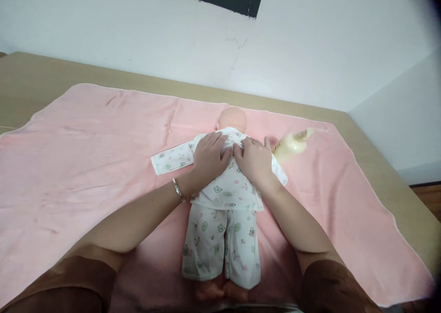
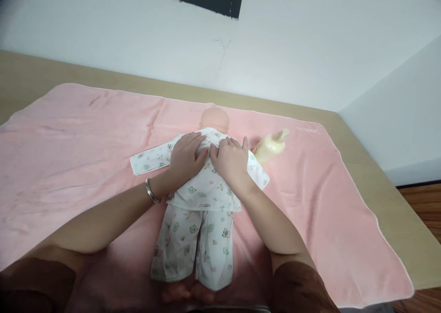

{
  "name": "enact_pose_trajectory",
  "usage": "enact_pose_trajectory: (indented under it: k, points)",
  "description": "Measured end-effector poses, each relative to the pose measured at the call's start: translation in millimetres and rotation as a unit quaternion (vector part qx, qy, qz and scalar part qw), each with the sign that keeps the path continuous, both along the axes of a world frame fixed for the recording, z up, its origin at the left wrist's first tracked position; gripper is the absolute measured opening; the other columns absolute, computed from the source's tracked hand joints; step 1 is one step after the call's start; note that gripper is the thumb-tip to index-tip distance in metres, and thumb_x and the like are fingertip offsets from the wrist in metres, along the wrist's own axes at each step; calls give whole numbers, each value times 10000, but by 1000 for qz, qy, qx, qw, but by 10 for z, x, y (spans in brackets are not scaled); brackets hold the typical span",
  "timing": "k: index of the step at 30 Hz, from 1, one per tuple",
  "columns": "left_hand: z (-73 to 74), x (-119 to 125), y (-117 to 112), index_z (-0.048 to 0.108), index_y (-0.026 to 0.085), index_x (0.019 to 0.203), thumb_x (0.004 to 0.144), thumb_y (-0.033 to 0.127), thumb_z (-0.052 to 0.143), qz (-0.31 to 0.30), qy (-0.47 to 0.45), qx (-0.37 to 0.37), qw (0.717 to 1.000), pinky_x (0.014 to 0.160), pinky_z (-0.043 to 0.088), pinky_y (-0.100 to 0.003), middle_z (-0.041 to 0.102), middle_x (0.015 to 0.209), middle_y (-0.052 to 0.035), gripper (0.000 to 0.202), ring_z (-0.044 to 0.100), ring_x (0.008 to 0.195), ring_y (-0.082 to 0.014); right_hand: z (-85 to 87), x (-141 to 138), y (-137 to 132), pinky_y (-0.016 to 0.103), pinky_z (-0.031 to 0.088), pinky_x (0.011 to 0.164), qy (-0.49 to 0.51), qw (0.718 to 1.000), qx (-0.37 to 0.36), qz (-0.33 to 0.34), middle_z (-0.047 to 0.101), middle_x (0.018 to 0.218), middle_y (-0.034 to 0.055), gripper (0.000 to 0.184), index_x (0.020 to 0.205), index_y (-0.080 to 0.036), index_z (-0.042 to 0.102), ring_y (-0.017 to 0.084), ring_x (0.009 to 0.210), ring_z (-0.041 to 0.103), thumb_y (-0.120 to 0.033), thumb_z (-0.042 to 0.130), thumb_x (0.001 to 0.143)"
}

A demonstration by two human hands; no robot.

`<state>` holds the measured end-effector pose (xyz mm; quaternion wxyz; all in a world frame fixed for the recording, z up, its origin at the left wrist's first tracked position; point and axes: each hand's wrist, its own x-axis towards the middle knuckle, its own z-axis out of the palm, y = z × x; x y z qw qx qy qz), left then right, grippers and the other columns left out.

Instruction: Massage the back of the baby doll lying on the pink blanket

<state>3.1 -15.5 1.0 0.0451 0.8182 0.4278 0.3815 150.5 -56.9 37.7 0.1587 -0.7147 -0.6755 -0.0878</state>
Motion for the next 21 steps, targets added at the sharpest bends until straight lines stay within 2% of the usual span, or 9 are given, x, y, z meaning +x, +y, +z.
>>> enact_pose_trajectory:
  k: [2, 4, 21]
  points:
    - [-4, 2, 13, 610, 127, 1270, 944, 336, 492, -5, -1, -21, 1000, 1130, 409, -479, 622, 1353, -141, 404, 536, 1286, -296, -36, 27, 29, 564, 218, 1180, 19, 1000, 2, 5, 681, 1274, 173, 365, 1090, -135, 677, 315, 1250, 587, -369, 411, 1002]
    - [-9, 5, 25, 587, 122, 1302, 946, 345, 488, -10, 1, -33, 999, 1150, 384, -485, 603, 1377, -145, 431, 515, 1313, -302, -66, 49, 47, 561, 251, 1166, 37, 999, -7, 10, 628, 1362, 175, 386, 1161, -133, 659, 318, 1312, 541, -379, 408, 1001]
    - [-52, -6, 110, 537, 107, 1338, 947, 359, 434, -36, 15, -35, 999, 1158, 341, -517, 546, 1428, -184, 476, 470, 1347, -321, -145, 95, 83, 520, 289, 1138, 44, 998, -32, 28, 547, 1444, 187, 499, 1393, -103, 517, 332, 1362, 457, -386, 340, 1022]
